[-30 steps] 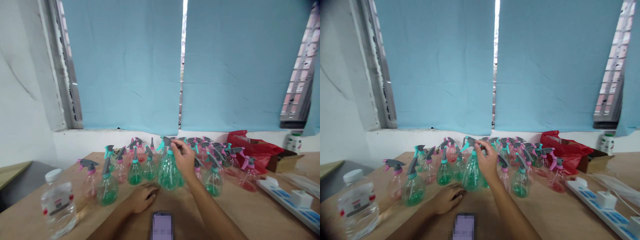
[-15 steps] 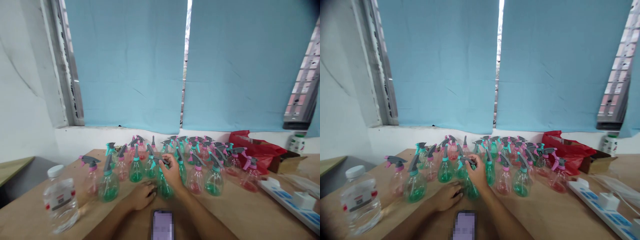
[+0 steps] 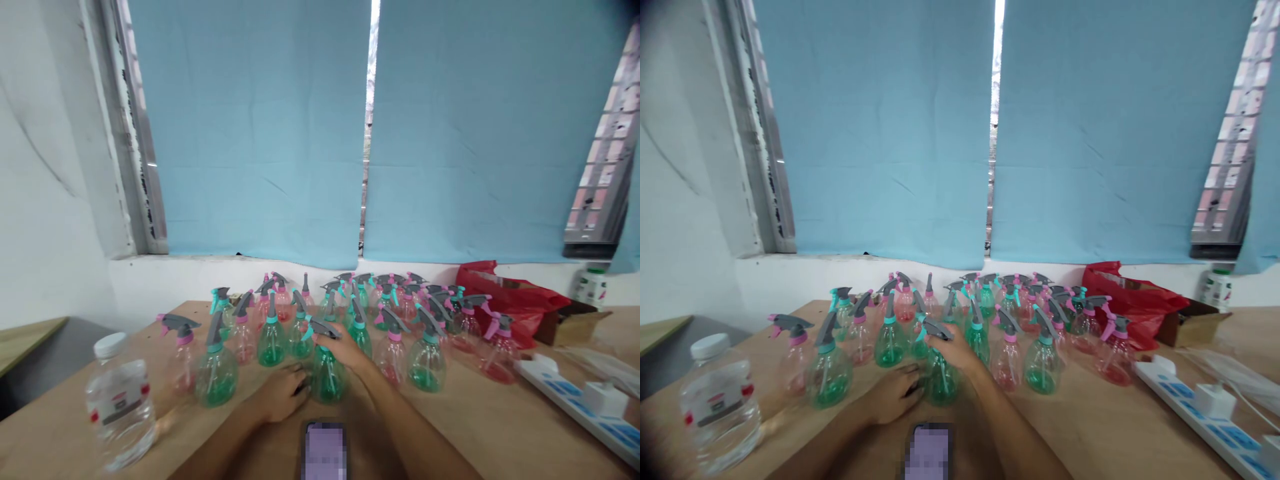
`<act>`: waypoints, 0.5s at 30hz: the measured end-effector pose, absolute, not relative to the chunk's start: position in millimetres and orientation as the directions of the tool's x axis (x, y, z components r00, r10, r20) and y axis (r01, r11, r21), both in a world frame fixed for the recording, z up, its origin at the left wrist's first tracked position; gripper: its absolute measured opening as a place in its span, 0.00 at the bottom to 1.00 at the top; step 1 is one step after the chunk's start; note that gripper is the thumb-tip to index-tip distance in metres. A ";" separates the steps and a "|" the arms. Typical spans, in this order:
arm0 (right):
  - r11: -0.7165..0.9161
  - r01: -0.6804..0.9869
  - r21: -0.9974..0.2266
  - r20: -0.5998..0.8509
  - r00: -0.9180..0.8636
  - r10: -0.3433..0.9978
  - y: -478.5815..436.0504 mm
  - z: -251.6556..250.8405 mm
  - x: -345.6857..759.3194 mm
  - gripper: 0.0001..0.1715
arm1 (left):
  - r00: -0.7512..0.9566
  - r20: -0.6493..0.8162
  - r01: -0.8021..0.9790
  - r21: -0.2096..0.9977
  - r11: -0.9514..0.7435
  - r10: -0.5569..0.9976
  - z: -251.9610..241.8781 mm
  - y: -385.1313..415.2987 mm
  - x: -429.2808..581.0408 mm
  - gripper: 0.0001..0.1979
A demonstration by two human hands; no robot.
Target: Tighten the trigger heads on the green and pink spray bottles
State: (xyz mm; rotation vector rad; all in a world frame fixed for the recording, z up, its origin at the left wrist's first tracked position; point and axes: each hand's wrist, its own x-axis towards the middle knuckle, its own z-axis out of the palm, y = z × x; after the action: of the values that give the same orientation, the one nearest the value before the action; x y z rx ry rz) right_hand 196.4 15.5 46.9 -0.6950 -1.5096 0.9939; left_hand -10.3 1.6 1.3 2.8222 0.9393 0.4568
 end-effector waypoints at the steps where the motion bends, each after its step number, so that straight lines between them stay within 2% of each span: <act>1: 0.474 -0.099 -0.875 0.484 -0.210 0.849 15.2 47.7 197.0 0.11 | 0.760 0.245 0.563 0.214 -0.798 0.602 0.5 2.0 -10.5 0.14; 5: 0.486 -0.145 -0.862 0.507 -0.290 0.812 14.8 49.5 198.1 0.15 | 0.760 0.249 0.568 0.194 -0.800 0.600 -1.2 3.0 -11.2 0.14; 12: 0.373 -0.241 -0.896 0.425 -0.224 0.877 19.1 41.0 195.8 0.10 | 0.758 0.247 0.572 0.191 -0.797 0.603 -0.1 2.3 -11.6 0.14; 15: 0.367 -0.275 -0.888 0.438 -0.271 0.857 15.8 44.4 195.4 0.13 | 0.749 0.233 0.588 0.197 -0.784 0.620 0.4 1.8 -11.3 0.13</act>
State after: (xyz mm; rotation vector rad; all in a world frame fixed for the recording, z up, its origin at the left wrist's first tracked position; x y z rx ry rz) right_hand 195.4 15.8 44.4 -0.5604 -1.4475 1.2049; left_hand -11.3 1.8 0.4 2.8327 0.9824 0.4382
